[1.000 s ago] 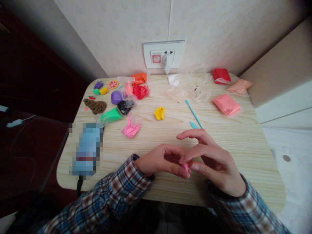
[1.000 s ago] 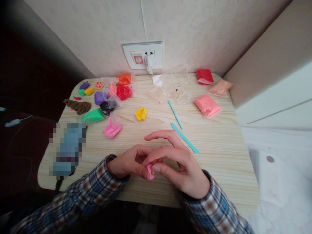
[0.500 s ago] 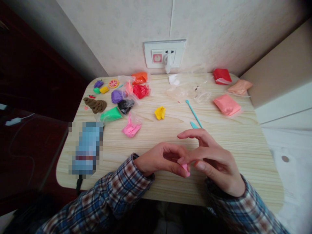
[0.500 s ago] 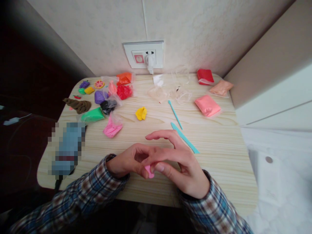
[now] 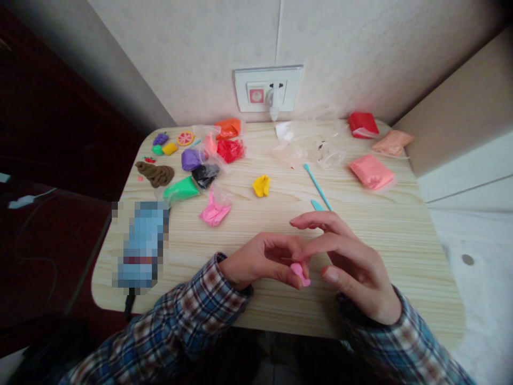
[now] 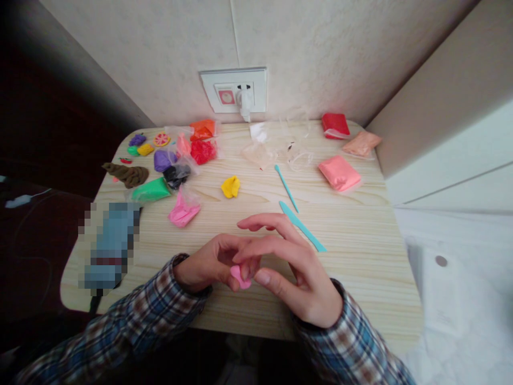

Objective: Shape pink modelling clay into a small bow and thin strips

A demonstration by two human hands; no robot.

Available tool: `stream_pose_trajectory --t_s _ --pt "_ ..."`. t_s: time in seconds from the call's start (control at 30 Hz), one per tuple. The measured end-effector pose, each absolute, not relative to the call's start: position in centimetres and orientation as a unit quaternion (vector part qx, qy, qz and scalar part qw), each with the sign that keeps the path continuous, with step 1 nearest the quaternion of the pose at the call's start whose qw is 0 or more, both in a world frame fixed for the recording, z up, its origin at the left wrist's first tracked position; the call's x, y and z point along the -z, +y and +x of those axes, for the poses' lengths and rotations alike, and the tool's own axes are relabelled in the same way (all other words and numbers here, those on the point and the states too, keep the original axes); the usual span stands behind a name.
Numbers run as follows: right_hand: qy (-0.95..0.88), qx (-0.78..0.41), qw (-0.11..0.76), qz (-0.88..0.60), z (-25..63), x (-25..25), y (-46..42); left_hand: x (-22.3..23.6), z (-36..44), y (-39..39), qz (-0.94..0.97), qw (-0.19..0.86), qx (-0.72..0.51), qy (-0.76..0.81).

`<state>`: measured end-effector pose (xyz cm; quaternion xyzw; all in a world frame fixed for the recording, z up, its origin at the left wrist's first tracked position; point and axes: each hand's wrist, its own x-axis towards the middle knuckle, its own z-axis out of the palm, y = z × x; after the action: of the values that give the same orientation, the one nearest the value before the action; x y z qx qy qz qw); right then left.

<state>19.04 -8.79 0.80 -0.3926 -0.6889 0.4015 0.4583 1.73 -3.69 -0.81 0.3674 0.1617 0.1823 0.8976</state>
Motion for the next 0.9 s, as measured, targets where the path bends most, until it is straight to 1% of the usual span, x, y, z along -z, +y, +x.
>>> stream_pose_trajectory --t_s 0.1,0.17,0.27,0.37,0.43,0.7,0.8,0.9 --pt "-0.666 -0.368 0.492 -0.423 18.82 -0.46 -8.78 0.82 1.69 -3.79 0.358 0.878 -0.271 0.164" --pt "-0.683 -0.309 0.483 -0.452 18.6 -0.28 -8.79 0.71 1.69 -3.87 0.353 0.863 -0.318 0.175" --pt "-0.72 -0.221 0.455 -0.476 18.32 -0.19 -8.86 0.53 1.72 -4.0 0.339 0.854 -0.339 0.203" --pt "-0.722 -0.183 0.476 -0.468 18.24 -0.21 -8.98 0.43 1.75 -4.11 0.335 0.854 -0.337 0.211" --pt "-0.721 -0.171 0.489 -0.46 18.27 -0.24 -9.05 0.37 1.76 -4.15 0.347 0.85 -0.335 0.21" --pt "-0.736 -0.125 0.495 -0.445 18.35 -0.08 -9.14 0.13 1.72 -3.93 0.383 0.845 -0.288 0.237" --pt "-0.725 -0.151 0.513 -0.435 18.34 -0.01 -9.22 0.18 1.65 -3.84 0.395 0.852 -0.264 0.22" --pt "-0.699 -0.206 0.529 -0.434 18.34 -0.13 -9.27 0.21 1.61 -3.78 0.406 0.858 -0.243 0.199"
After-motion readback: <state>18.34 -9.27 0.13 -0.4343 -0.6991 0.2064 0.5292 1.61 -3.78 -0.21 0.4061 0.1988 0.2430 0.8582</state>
